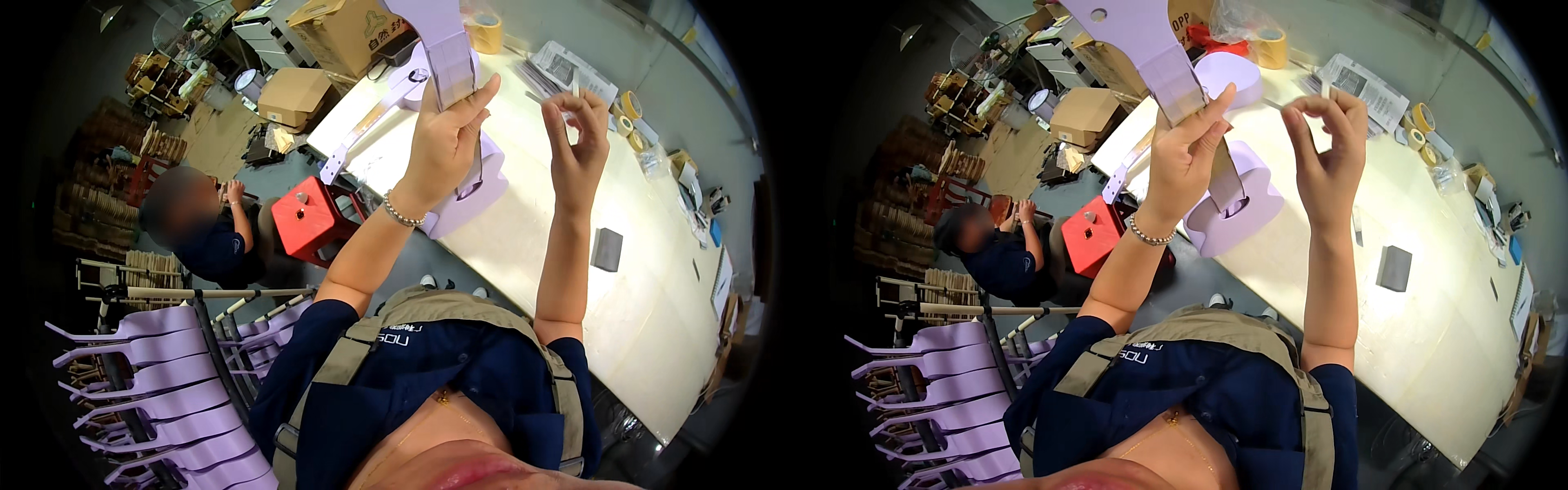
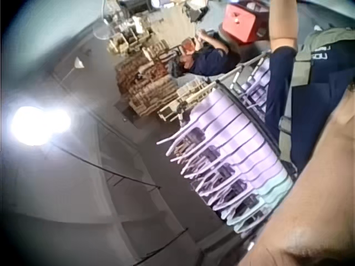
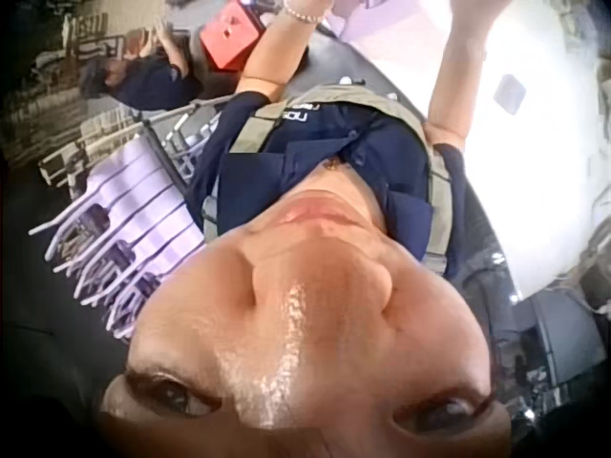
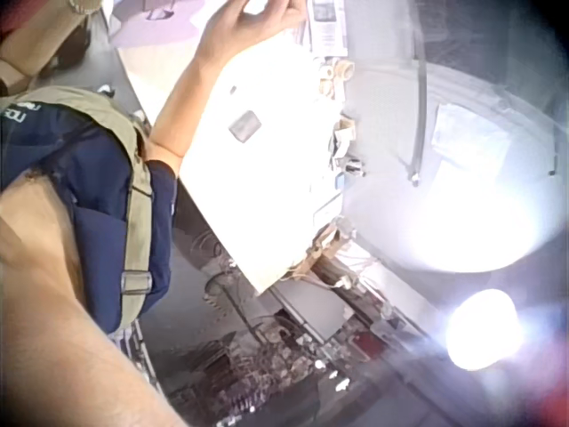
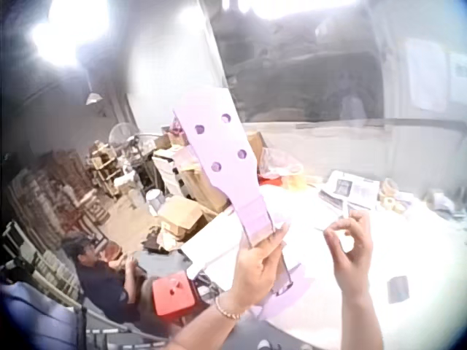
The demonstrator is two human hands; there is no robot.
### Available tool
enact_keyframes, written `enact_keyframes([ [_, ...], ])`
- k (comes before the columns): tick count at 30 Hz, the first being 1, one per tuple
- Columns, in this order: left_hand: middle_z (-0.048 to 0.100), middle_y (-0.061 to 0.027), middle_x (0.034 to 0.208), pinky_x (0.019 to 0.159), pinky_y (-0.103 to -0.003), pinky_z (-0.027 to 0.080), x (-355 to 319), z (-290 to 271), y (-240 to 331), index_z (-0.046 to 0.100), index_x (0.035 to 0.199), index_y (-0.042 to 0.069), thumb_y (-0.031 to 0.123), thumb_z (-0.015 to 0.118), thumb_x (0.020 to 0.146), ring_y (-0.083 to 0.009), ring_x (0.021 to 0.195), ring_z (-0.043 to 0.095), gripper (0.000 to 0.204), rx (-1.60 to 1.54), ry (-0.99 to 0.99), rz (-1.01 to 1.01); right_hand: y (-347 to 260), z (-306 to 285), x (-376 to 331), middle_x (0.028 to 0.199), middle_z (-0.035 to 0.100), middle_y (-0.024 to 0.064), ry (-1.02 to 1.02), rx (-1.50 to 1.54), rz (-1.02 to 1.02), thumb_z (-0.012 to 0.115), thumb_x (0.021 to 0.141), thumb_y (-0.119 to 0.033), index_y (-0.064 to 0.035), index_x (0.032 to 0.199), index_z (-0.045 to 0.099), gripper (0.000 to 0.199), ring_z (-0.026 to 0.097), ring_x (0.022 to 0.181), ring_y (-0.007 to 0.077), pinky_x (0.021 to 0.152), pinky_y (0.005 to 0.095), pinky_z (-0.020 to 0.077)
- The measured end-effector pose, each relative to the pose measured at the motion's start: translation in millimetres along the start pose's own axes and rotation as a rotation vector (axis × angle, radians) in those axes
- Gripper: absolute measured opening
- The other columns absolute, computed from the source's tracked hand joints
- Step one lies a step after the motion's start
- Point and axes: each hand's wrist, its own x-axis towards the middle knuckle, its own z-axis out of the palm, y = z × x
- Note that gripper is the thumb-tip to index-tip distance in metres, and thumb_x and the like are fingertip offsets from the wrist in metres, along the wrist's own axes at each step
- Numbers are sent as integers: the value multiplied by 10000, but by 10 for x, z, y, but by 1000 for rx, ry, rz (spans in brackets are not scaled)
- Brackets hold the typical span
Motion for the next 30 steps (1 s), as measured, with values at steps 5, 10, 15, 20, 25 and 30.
enact_keyframes([
  [5, 482, -156, 976, 698, -312, 462, -8, 110, -72, 595, 1043, 46, -105, 520, 733, -278, 805, 529, 353, -59, 16, 22, -421, 100, 298, 938, 446, 84, -178, 79, -120, 642, 731, -43, -9, 851, 579, 140, 502, 902, 195, 792, 294, 395],
  [10, 476, -184, 981, 690, -344, 454, 15, 102, -16, 608, 940, 18, -59, 552, 737, -317, 834, 527, 225, 105, -20, 89, -592, 239, 491, 1019, 468, 81, -226, 5, -308, 622, 765, -145, -40, 851, 571, 145, 450, 965, 201, 780, 293, 366],
  [15, 485, -208, 980, 696, -343, 442, 28, 132, -17, 589, 899, -26, -29, 552, 761, -334, 844, 510, 142, 63, 14, 90, -831, 271, 674, 987, 453, 194, -256, -107, -381, 663, 669, -62, -35, 854, 533, 228, 428, 952, 328, 801, 379, 385],
  [20, 488, -205, 971, 672, -333, 440, 31, 137, -4, 591, 896, -29, -55, 538, 752, -319, 790, 510, 155, 78, 3, 108, -838, 318, 812, 948, 436, 192, -214, -202, -524, 678, 655, -80, -1, 789, 521, 221, 419, 926, 330, 758, 364, 387],
  [25, 486, -178, 988, 651, -306, 454, 30, 136, -80, 592, 941, -23, -108, 505, 737, -271, 775, 517, 238, -148, -68, 16, -938, 320, 821, 872, 456, 169, -142, -206, -355, 766, 567, -197, 7, 757, 508, 379, 451, 840, 310, 724, 349, 389],
  [30, 458, -170, 1098, 737, -305, 461, -160, 53, -195, 405, 1249, 19, -61, 526, 759, -262, 872, 524, 510, -317, -31, -100, -452, 152, 862, 905, 495, 129, 62, -109, -162, 697, 677, -171, -24, 875, 541, 292, 491, 853, 227, 739, 320, 399],
])
